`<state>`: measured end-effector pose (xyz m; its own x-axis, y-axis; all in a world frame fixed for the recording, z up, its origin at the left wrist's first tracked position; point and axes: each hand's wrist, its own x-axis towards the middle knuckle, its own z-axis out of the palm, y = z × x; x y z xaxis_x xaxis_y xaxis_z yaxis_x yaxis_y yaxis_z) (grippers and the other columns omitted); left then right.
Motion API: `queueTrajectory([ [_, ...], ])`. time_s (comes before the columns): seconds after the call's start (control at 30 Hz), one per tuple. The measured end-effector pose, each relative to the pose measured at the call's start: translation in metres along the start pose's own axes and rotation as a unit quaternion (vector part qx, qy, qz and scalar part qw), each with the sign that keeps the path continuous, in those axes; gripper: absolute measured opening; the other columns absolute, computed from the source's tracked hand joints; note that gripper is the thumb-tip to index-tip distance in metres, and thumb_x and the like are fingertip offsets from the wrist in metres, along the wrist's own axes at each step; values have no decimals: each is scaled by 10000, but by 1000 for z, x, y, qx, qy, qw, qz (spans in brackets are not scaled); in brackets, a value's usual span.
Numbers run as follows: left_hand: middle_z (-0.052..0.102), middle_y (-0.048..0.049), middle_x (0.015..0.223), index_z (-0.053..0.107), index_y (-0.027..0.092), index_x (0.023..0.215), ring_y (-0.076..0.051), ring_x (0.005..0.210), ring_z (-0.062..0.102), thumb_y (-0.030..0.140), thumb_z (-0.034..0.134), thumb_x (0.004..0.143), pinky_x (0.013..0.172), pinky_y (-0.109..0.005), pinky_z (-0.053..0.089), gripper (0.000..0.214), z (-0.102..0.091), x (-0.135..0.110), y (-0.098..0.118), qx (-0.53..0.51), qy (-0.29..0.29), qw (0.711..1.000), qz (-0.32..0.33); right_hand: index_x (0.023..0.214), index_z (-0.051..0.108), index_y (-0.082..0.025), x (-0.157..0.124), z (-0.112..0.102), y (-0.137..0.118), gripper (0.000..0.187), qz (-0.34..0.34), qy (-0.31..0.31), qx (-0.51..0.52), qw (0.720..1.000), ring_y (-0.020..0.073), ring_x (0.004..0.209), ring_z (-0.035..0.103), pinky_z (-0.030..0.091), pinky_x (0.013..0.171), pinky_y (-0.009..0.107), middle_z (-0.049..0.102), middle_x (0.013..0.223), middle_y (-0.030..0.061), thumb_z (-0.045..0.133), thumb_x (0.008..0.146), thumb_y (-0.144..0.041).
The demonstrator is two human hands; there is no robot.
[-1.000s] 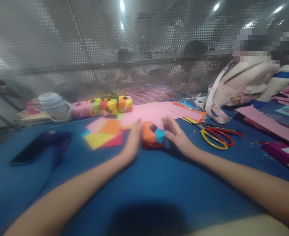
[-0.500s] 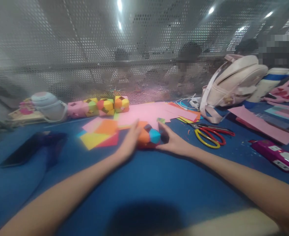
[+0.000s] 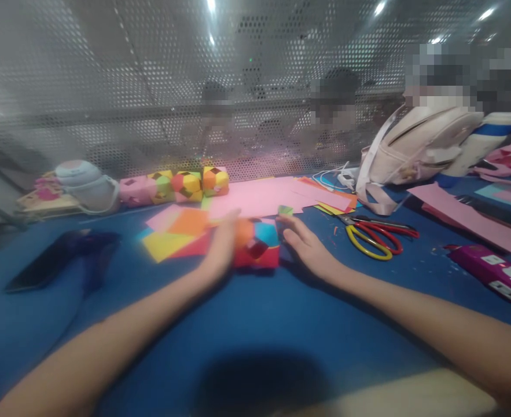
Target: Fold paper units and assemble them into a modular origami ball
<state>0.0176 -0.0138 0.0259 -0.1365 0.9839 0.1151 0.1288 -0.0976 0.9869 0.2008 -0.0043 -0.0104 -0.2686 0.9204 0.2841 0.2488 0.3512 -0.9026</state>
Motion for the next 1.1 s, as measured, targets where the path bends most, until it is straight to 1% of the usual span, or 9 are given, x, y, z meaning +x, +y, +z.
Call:
queueTrajectory([
  [0.07, 551, -61, 1347, 585, 192, 1145, -238, 1308, 432, 424, 368, 887, 1116, -403, 304, 409, 4, -4, -6, -25, 19, 999, 12, 1351, 392, -216, -6, 7, -4, 655, -29, 12, 30, 999, 277, 1296, 431, 395, 1042, 486, 394, 1446, 138, 437, 848, -635],
  [0.17, 615, -75, 1251, 595, 184, 1098, -249, 1197, 535, 440, 371, 880, 1057, -421, 384, 403, 10, -10, -11, -69, 20, 997, 14, 1430, 271, -228, -14, 20, -8, 779, -61, 4, 39, 997, 291, 1374, 313, 328, 1095, 495, 265, 1517, 131, 480, 816, -658],
  [0.33, 653, -62, 1163, 625, 194, 1008, -230, 1151, 556, 377, 372, 881, 1068, -396, 357, 337, 12, -14, -13, -36, 10, 998, 58, 1461, 201, -230, -17, 35, -9, 778, -89, 6, -34, 995, 283, 1402, 246, 191, 1153, 510, 251, 1524, 128, 500, 842, -592],
  [0.6, 617, -100, 1215, 599, 176, 1074, -250, 1225, 494, 400, 362, 895, 1092, -430, 319, 372, 10, -12, -15, 6, -4, 998, 66, 1424, 238, -152, -14, 37, -6, 735, -96, 16, -59, 994, 255, 1403, 247, 186, 1158, 478, 241, 1514, 186, 389, 878, -620],
  [0.73, 575, -111, 1272, 578, 166, 1130, -249, 1263, 460, 443, 350, 904, 1098, -415, 313, 424, 11, -8, -14, -19, -27, 998, 56, 1408, 268, -175, -13, 35, -8, 746, -68, 22, -38, 997, 245, 1403, 249, 172, 1161, 477, 278, 1502, 163, 401, 853, -656],
  [0.83, 468, -94, 1391, 499, 196, 1237, -232, 1308, 410, 468, 373, 896, 1110, -387, 295, 455, 9, -10, -12, -33, -17, 997, 69, 1376, 325, -222, -8, 32, -11, 721, -26, 42, -2, 999, 257, 1385, 282, 163, 1157, 493, 339, 1477, 125, 414, 830, -684],
  [0.93, 390, -93, 1456, 430, 201, 1303, -229, 1351, 345, 456, 427, 882, 1130, -390, 250, 492, 7, -16, -11, 14, -48, 993, 104, 1312, 395, -222, -1, 30, -16, 699, 12, 72, 32, 997, 273, 1333, 360, 219, 1135, 498, 424, 1416, 115, 422, 809, -705],
  [1.0, 390, -95, 1453, 410, 203, 1315, -229, 1356, 332, 443, 443, 883, 1135, -395, 231, 496, 7, -20, -11, 43, -59, 991, 113, 1267, 424, -216, 4, 31, -18, 674, 25, 80, 56, 995, 264, 1262, 444, 295, 1101, 476, 493, 1347, 116, 433, 802, -704],
  [1.1, 444, -100, 1397, 404, 200, 1304, -225, 1294, 410, 419, 418, 902, 1105, -386, 279, 458, 8, -21, -14, 53, -52, 992, 99, 1148, 489, -218, 9, 35, -20, 584, 27, 75, 80, 994, 233, 1096, 563, 391, 1028, 440, 603, 1177, 97, 421, 815, -693],
])
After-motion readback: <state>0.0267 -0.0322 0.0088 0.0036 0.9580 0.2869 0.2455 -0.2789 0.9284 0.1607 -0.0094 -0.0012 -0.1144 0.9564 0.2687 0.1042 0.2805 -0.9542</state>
